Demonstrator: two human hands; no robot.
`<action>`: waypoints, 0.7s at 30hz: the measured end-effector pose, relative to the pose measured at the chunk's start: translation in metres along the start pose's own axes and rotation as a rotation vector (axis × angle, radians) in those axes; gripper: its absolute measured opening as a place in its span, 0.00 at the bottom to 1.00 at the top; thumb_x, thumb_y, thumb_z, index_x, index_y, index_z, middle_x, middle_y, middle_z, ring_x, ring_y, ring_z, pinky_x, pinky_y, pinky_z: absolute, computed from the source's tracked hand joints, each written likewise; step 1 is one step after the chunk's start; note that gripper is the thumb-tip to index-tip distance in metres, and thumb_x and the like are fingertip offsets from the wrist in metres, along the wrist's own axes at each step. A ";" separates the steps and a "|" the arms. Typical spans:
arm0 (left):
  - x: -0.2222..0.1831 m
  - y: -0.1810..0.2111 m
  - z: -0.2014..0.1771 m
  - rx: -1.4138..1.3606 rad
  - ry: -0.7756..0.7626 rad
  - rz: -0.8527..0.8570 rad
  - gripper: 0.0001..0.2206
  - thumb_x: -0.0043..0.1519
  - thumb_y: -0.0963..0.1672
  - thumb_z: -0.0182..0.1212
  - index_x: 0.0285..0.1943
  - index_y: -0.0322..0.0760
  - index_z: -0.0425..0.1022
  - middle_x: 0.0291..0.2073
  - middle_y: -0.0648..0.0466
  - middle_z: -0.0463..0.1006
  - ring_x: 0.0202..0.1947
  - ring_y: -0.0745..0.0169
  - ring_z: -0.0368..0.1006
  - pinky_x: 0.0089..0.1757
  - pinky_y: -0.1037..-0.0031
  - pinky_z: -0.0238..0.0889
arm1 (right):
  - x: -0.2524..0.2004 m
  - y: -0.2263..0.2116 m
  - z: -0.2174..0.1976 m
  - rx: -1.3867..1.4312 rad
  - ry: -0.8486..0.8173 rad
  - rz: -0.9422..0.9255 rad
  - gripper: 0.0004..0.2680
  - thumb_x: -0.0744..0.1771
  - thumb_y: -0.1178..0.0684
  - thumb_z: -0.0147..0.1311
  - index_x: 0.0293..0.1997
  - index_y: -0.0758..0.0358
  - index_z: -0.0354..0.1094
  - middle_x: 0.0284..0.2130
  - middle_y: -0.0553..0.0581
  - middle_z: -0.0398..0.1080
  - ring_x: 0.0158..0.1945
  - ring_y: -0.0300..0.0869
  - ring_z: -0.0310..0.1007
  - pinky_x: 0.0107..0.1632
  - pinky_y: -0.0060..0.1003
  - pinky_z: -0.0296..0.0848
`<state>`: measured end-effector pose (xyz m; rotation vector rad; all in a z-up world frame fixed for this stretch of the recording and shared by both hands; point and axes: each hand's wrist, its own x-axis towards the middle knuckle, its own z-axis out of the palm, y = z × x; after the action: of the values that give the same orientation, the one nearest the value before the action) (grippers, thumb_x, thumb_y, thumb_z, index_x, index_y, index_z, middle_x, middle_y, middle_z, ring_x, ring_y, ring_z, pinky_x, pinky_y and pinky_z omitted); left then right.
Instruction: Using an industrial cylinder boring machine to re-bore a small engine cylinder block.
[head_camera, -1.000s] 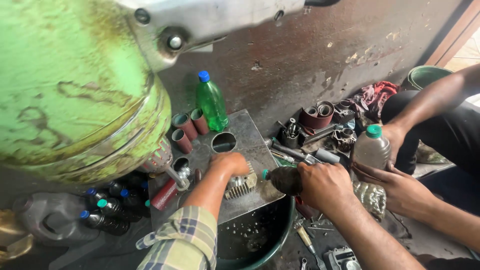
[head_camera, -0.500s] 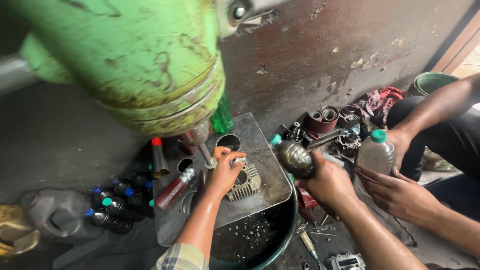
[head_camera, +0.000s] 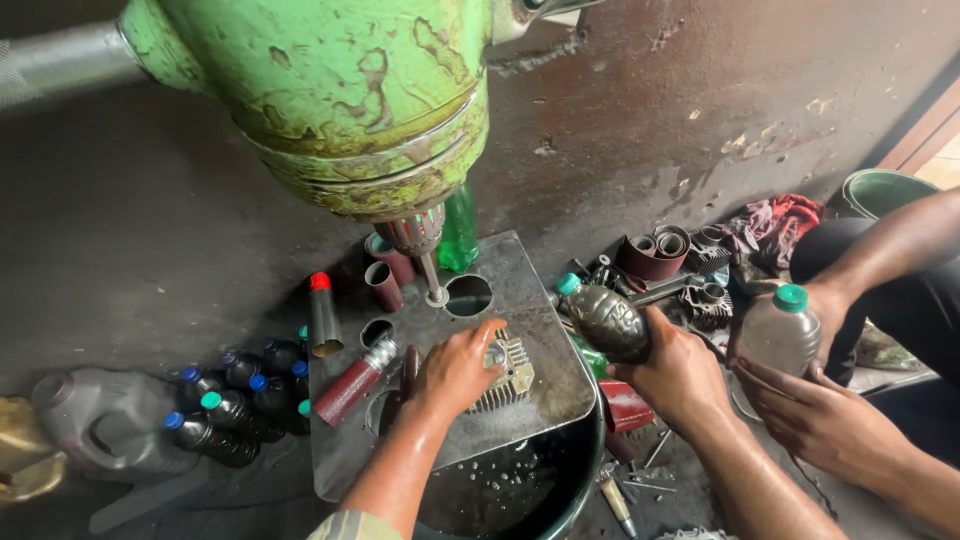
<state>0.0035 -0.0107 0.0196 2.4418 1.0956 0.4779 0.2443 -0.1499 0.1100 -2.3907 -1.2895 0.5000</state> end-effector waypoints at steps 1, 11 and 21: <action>-0.001 0.002 -0.001 0.032 -0.072 -0.043 0.29 0.55 0.44 0.71 0.67 0.46 0.67 0.49 0.44 0.81 0.51 0.42 0.78 0.52 0.57 0.71 | 0.001 0.000 0.000 -0.010 0.002 -0.007 0.26 0.56 0.44 0.73 0.59 0.51 0.66 0.43 0.63 0.78 0.52 0.55 0.77 0.52 0.49 0.74; 0.001 0.016 -0.006 0.167 -0.081 -0.139 0.35 0.49 0.51 0.72 0.70 0.61 0.67 0.52 0.59 0.82 0.72 0.51 0.53 0.68 0.50 0.24 | 0.024 0.001 0.020 0.180 0.094 -0.049 0.28 0.54 0.47 0.75 0.58 0.53 0.67 0.42 0.64 0.79 0.49 0.54 0.79 0.50 0.47 0.74; -0.001 0.014 0.012 0.392 -0.184 -0.248 0.31 0.60 0.55 0.61 0.74 0.57 0.60 0.41 0.46 0.83 0.70 0.45 0.59 0.69 0.45 0.20 | 0.141 -0.061 0.111 0.985 0.195 -0.231 0.25 0.53 0.56 0.74 0.52 0.62 0.67 0.43 0.58 0.79 0.46 0.44 0.79 0.51 0.41 0.77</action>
<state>0.0176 -0.0223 0.0159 2.5540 1.4979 -0.0458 0.2211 0.0181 0.0254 -1.4140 -0.8977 0.6205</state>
